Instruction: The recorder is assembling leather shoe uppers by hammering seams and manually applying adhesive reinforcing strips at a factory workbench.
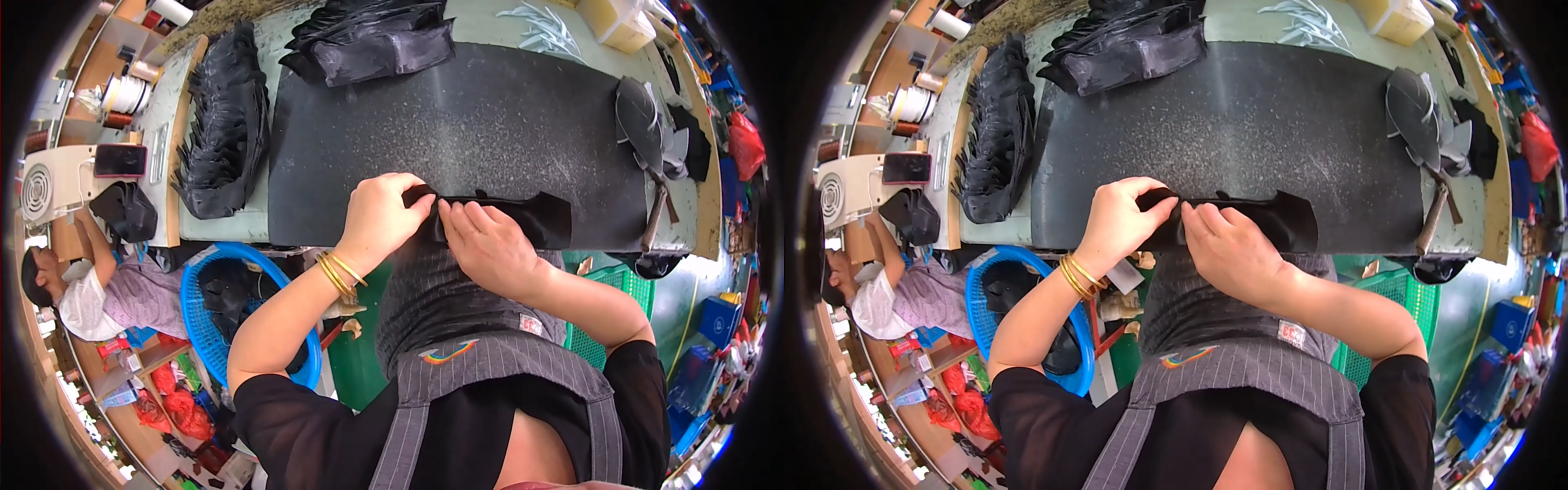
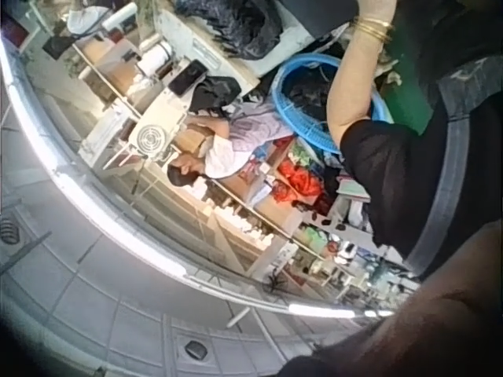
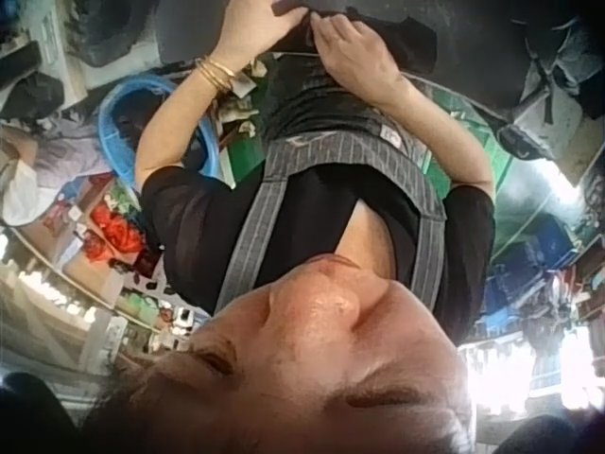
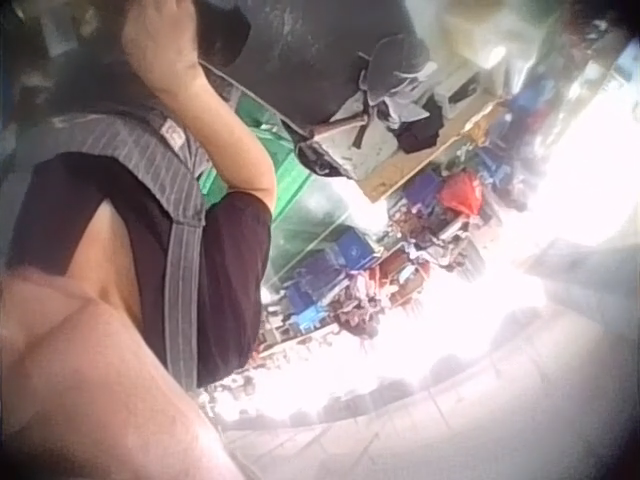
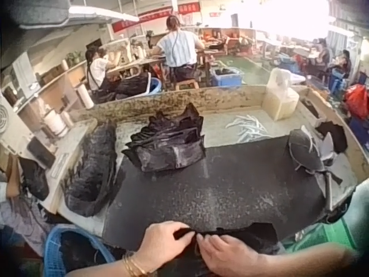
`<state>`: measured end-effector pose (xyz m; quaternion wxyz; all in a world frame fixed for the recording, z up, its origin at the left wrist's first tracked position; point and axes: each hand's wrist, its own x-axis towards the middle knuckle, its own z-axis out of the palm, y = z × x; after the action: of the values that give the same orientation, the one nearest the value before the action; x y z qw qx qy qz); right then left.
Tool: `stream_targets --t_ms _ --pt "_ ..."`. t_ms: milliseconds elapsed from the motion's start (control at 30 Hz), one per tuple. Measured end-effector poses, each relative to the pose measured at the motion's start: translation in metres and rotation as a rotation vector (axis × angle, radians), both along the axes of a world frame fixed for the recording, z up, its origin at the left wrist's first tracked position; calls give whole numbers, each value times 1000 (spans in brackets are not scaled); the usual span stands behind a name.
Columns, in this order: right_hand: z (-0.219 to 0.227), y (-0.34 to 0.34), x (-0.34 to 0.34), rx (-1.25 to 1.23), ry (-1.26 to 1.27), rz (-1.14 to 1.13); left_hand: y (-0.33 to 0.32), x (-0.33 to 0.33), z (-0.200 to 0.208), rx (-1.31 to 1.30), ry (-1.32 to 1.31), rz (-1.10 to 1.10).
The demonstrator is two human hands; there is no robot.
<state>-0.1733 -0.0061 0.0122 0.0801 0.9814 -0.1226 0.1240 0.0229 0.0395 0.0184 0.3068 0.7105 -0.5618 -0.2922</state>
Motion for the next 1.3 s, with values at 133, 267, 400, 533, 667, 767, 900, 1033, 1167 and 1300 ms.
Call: stream_targets --t_ms 133,267,400,533,667,767,900,1033,1167,1300 --pt "-3 -3 3 115 -8 -19 -4 1 -1 -8 -19 -20" --pt "8 -5 10 115 121 -7 -2 1 -10 -17 -93 15" --pt "10 -5 11 131 151 -54 0 12 -1 -117 -207 59" --pt "3 1 15 89 114 -64 22 0 -17 -670 -139 -138" --pt "-11 2 0 145 -125 -39 32 -3 -27 -401 136 -354" --pt "-6 0 -6 215 -236 -10 26 5 -25 -384 -89 -464" --pt "-5 2 -12 113 -158 124 26 15 -23 -407 -330 -602" --pt "3 -12 -31 108 -108 172 25 30 -20 -388 -369 -749" --pt "18 -15 -42 223 -94 -12 34 6 -5 -435 -528 -641" --pt "17 -24 -44 421 -131 -18 21 -41 -15 -463 -138 -433"
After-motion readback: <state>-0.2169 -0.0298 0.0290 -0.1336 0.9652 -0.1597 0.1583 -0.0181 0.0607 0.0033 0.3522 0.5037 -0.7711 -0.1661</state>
